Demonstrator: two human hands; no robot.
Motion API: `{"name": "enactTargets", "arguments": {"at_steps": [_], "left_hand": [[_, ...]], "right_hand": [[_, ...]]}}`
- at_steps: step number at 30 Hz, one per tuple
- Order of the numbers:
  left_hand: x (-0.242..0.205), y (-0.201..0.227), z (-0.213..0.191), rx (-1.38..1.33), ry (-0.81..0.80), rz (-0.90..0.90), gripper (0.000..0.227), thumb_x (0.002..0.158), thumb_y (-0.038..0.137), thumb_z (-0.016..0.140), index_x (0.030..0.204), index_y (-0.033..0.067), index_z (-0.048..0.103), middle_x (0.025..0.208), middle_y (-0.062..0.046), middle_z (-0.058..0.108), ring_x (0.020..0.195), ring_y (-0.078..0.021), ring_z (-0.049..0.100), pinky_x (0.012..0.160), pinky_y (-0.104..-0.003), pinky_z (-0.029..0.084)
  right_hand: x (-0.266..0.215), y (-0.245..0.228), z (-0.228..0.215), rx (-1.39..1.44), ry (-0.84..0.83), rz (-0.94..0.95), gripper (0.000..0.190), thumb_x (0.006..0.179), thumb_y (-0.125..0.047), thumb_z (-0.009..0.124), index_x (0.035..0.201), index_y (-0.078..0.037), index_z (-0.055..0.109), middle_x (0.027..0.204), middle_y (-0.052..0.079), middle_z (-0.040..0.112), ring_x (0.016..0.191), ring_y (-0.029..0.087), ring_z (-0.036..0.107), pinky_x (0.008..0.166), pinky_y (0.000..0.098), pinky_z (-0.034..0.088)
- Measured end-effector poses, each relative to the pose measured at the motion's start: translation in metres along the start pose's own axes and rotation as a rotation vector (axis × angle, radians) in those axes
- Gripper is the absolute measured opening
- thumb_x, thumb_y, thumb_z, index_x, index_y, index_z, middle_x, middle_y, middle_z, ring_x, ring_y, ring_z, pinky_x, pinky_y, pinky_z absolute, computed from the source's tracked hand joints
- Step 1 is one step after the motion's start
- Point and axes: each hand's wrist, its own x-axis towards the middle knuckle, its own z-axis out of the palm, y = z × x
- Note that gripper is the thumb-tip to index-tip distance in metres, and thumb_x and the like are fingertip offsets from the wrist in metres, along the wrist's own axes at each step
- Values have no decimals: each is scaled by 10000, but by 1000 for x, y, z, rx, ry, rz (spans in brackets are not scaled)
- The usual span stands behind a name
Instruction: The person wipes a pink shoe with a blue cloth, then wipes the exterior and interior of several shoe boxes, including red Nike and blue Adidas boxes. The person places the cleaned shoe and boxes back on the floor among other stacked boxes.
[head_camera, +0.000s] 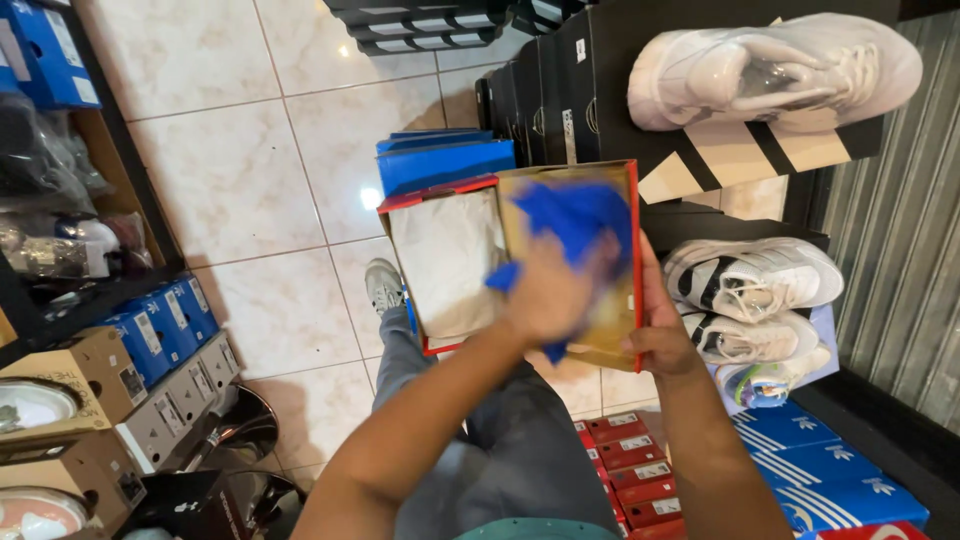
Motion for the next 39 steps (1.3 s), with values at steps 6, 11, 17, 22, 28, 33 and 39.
{"name": "enactTargets", "arguments": {"at_steps": [6, 11, 17, 22, 28, 33, 39], "left_hand": [[-33, 2, -41, -313, 8, 352, 491, 1120, 430, 277, 1453, 227, 575, 1116, -120, 625, 1160, -306, 582, 963, -424, 388], [-61, -27, -74, -677, -114, -58, 545, 904, 326, 773, 1423, 233, 635, 1246, -133, 671, 1194, -352, 636, 981, -426, 522], [-49, -29, -252, -1219, 228, -771, 356, 981, 413, 560, 1071, 116, 735, 978, -96, 696, 953, -247, 669, 899, -364, 488], [-96, -148, -272, -793, 97, -696, 422, 950, 437, 520, 753, 96, 674, 670, -104, 603, 622, -273, 604, 632, -341, 474], [-24, -122, -282, -215, -553, -527, 752, 792, 298, 770, 1443, 166, 418, 1401, -265, 473, 1084, -540, 635, 887, -637, 519], [-2, -125, -229, -72, -755, -428, 954, 864, 318, 697, 1642, 138, 176, 1691, -219, 189, 1217, -532, 588, 995, -634, 493], [-35, -159, -172, -204, -499, -794, 718, 864, 518, 678, 1493, 229, 489, 1522, -51, 522, 1327, -320, 583, 1068, -505, 484]], "right_hand": [[2, -3, 12, -10, 79, -16, 1356, 549, 132, 698, 1671, -254, 41, 1648, 200, 311, 1421, 425, 427, 1028, 540, 501], [3, -19, 58, -463, 219, 100, 1437, 443, 68, 793, 1668, -208, 92, 1611, 222, 354, 1377, 384, 441, 992, 524, 503], [21, 46, 191, -1432, 170, -238, 1150, 548, -115, 813, 1595, -72, 338, 1356, 293, 625, 1100, 487, 668, 870, 512, 555], [44, 177, 189, -1874, 254, -109, 997, 721, -130, 674, 1634, -168, 273, 1647, 307, 189, 1462, 574, 217, 1080, 749, 234], [22, 231, 127, -1761, 457, -54, 954, 833, -236, 758, 1622, -124, 234, 1645, 343, 75, 1511, 554, 67, 1138, 747, 104], [-20, 208, 73, -1081, 951, -165, 1193, 837, -197, 851, 1658, -207, -14, 1681, 171, -9, 1567, 301, 36, 1259, 537, 16], [5, 197, 52, -256, 888, 294, 554, 990, -309, 708, 1457, -251, 416, 1045, 150, 662, 730, 285, 704, 395, 284, 513]]}}
